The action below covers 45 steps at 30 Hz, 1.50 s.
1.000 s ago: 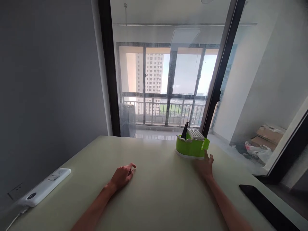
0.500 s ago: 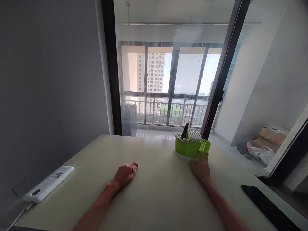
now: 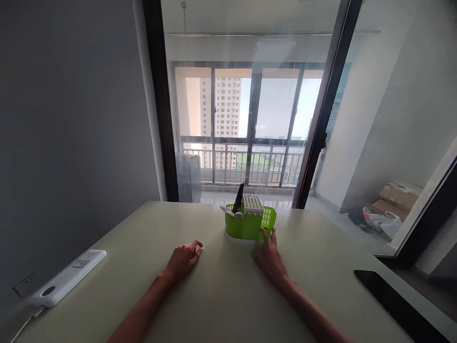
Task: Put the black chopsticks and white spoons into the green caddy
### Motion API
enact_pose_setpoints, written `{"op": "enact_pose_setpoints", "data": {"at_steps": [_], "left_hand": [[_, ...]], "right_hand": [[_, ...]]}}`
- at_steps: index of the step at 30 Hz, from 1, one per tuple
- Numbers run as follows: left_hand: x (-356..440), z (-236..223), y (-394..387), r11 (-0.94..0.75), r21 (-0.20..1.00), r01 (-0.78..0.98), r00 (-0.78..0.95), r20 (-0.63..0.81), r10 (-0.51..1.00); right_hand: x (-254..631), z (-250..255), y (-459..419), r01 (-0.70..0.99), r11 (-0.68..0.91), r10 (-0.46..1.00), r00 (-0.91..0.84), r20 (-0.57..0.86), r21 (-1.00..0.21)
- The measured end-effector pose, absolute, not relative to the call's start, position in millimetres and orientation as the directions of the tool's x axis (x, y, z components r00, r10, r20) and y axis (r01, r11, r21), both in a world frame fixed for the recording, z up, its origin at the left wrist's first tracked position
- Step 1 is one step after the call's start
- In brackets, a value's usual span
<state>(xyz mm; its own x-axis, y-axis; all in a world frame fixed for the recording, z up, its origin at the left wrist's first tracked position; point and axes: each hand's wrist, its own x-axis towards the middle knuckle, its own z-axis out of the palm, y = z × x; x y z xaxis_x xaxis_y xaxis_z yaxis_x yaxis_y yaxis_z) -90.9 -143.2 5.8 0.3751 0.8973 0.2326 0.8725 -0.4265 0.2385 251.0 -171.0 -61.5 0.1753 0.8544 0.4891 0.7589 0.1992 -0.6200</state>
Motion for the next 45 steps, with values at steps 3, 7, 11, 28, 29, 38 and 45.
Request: {"op": "enact_pose_setpoints", "data": {"at_steps": [3,7,11,28,29,38,45], "left_hand": [[-89.6,8.3,-145.1,-0.409,0.260,0.875,0.357,0.222,0.907],[-88.6,10.3,-146.0,-0.390,0.255,0.885,0.347,0.200,0.917],[-89.6,9.9,-143.9,-0.403,0.237,0.884,0.361,0.201,0.911],[-70.4,75.1,-73.9,-0.416,0.644,0.642,0.124,0.448,0.885],[-61.9,88.1,-64.7,-0.434,0.652,0.622,0.128,0.462,0.878],[36.1,144.8,-26.2,-0.471,0.685,0.556,0.242,0.408,0.880],[49.5,147.9,-21.5,-0.437,0.732,0.523,0.194,0.397,0.897]], "right_hand": [[246.4,-62.2,-176.5,0.751,0.306,0.839,0.078,0.539,-0.586],[250.8,-60.9,-179.3,0.737,0.410,0.776,0.028,0.630,-0.537],[262.4,-55.3,-175.4,0.671,0.415,0.740,0.144,0.657,-0.615],[271.1,-43.8,-176.3,0.640,0.424,0.797,0.073,0.599,-0.641],[271.2,-42.6,-177.3,0.647,0.434,0.784,0.072,0.616,-0.628],[270.6,-35.3,-184.6,0.661,0.558,0.721,-0.086,0.687,-0.502],[263.9,-37.1,-184.7,0.690,0.525,0.776,-0.148,0.613,-0.499]]}}
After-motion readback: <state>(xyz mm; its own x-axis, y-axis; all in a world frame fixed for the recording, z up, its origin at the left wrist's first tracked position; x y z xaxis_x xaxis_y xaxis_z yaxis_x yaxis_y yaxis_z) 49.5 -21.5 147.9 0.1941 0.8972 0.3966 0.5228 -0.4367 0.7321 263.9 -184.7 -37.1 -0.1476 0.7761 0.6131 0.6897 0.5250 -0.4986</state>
